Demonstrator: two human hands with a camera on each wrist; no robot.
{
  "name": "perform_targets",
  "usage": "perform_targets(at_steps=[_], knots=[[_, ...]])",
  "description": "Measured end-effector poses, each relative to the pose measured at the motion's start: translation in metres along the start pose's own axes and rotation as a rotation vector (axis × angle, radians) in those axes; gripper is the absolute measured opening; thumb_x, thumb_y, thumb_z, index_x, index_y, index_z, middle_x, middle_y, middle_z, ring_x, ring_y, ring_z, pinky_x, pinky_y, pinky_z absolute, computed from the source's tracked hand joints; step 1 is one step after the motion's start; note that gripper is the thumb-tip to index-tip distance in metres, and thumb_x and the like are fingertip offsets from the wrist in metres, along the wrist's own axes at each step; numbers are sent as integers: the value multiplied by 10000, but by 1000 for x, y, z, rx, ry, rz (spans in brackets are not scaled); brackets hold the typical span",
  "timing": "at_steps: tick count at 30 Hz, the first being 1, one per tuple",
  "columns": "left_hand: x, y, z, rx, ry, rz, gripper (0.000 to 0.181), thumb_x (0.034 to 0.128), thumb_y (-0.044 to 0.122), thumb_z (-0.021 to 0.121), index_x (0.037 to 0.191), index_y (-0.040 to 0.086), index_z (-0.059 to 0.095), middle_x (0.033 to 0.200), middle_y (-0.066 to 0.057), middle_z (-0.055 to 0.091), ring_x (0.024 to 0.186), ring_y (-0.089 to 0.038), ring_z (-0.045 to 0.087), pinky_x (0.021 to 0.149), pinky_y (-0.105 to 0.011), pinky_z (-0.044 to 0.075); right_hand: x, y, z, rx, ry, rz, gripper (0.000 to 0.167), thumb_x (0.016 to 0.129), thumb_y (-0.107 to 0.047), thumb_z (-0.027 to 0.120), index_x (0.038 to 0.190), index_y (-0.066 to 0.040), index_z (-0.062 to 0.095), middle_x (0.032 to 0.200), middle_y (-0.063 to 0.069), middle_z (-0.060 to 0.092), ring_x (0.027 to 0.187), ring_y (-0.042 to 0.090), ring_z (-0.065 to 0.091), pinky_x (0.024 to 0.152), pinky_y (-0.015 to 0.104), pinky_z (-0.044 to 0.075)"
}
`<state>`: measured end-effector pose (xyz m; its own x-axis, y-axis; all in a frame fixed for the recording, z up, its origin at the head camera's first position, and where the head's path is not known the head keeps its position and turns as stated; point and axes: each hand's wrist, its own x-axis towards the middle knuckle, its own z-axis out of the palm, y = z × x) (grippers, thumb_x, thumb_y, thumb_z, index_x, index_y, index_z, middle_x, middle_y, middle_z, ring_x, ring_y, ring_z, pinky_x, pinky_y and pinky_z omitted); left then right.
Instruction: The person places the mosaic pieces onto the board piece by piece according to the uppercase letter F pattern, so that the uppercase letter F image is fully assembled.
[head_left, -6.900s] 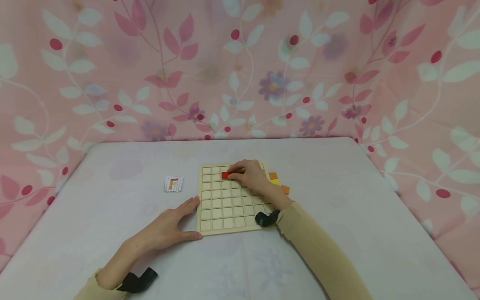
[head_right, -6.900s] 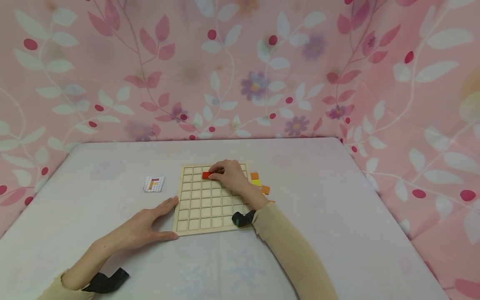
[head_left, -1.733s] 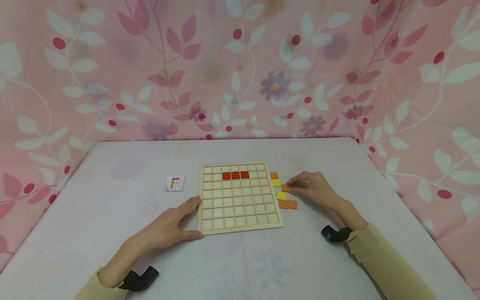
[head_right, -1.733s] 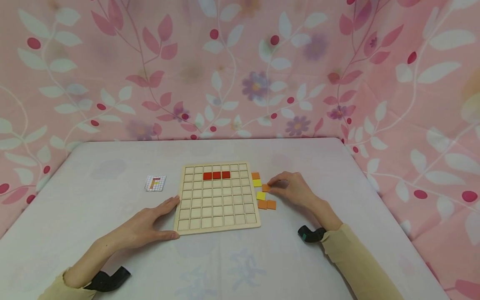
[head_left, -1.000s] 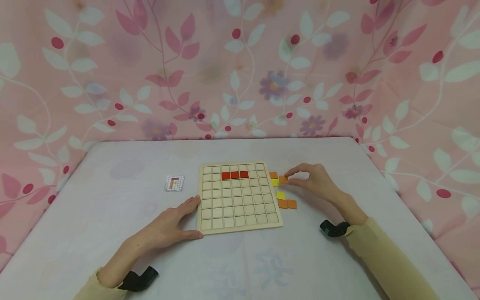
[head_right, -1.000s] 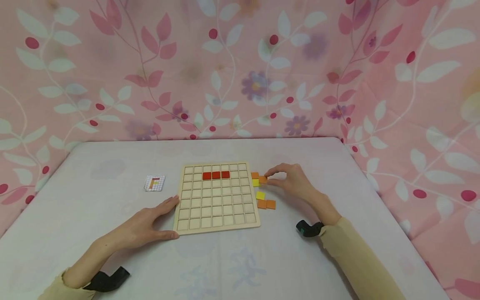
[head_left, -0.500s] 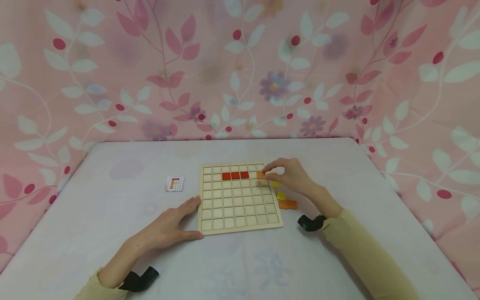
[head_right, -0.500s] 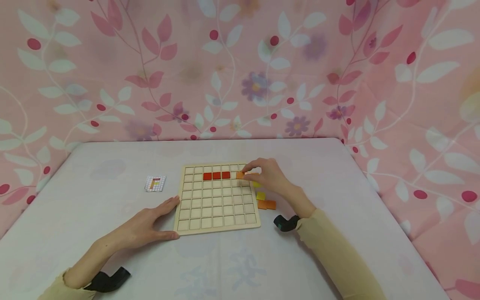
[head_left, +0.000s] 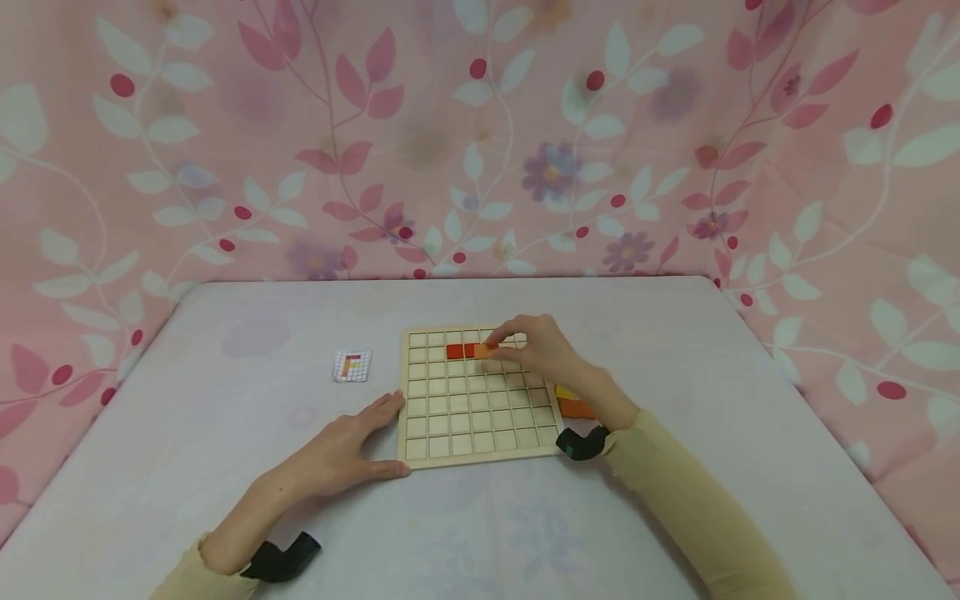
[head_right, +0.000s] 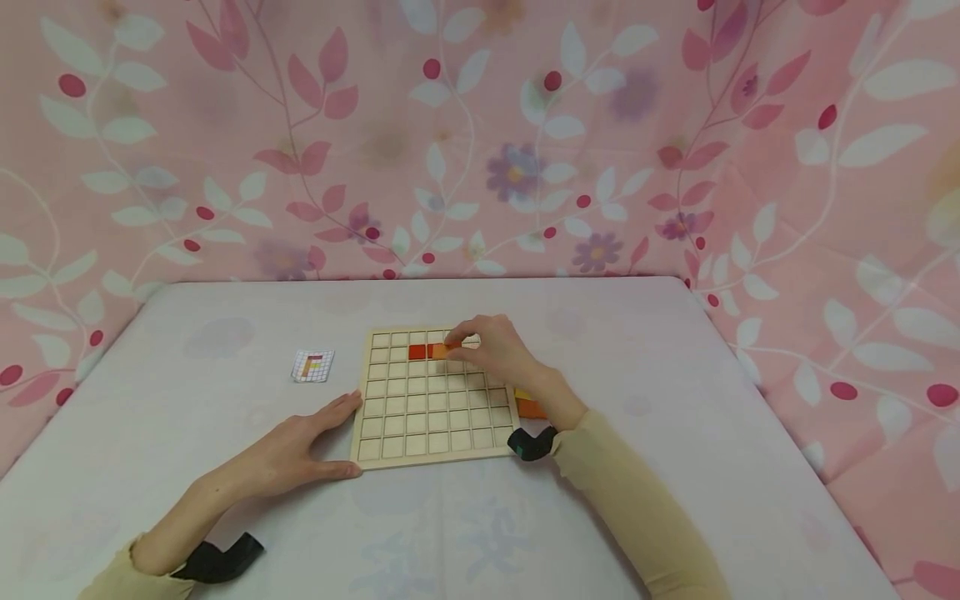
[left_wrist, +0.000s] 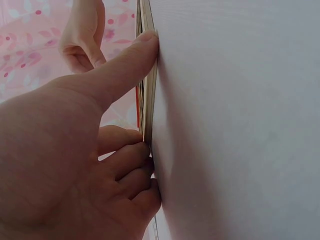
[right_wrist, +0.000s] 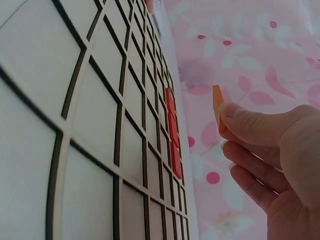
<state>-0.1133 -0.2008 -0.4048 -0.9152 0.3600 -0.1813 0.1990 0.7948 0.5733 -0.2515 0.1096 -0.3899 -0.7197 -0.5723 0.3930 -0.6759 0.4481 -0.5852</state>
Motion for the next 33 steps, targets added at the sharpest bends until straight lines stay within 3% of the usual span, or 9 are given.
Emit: perform_targets(at_steps=[13, 21, 33], knots=[[0, -1, 0, -1, 7, 3, 1008, 783, 568, 784, 1579, 163, 316, 1641, -89, 276, 1505, -338, 266, 1159, -593, 290, 17, -11, 19, 28, -46, 34, 171, 817, -149, 828, 968, -78, 788, 956, 34, 779, 961, 219, 712, 877, 452, 557], [-1, -1, 0, 7, 10, 9, 1003, 790, 578, 772, 1580, 163, 313, 1639, -96, 278, 1501, -345, 268, 1149, -624, 279, 16, -7, 29, 58, -53, 107, 170, 815, -152, 828, 971, -98, 786, 960, 12, 777, 994, 202, 700, 931, 430, 538], [0, -1, 1, 22, 5, 2, 1013, 786, 588, 770, 1583, 172, 305, 1639, -105, 279, 1495, -353, 284, 1130, -649, 287, 13, -2, 36, 7, -50, 149, 165, 840, -194, 814, 988, -127, 785, 967, -19, 771, 991, 186, 674, 936, 401, 495]])
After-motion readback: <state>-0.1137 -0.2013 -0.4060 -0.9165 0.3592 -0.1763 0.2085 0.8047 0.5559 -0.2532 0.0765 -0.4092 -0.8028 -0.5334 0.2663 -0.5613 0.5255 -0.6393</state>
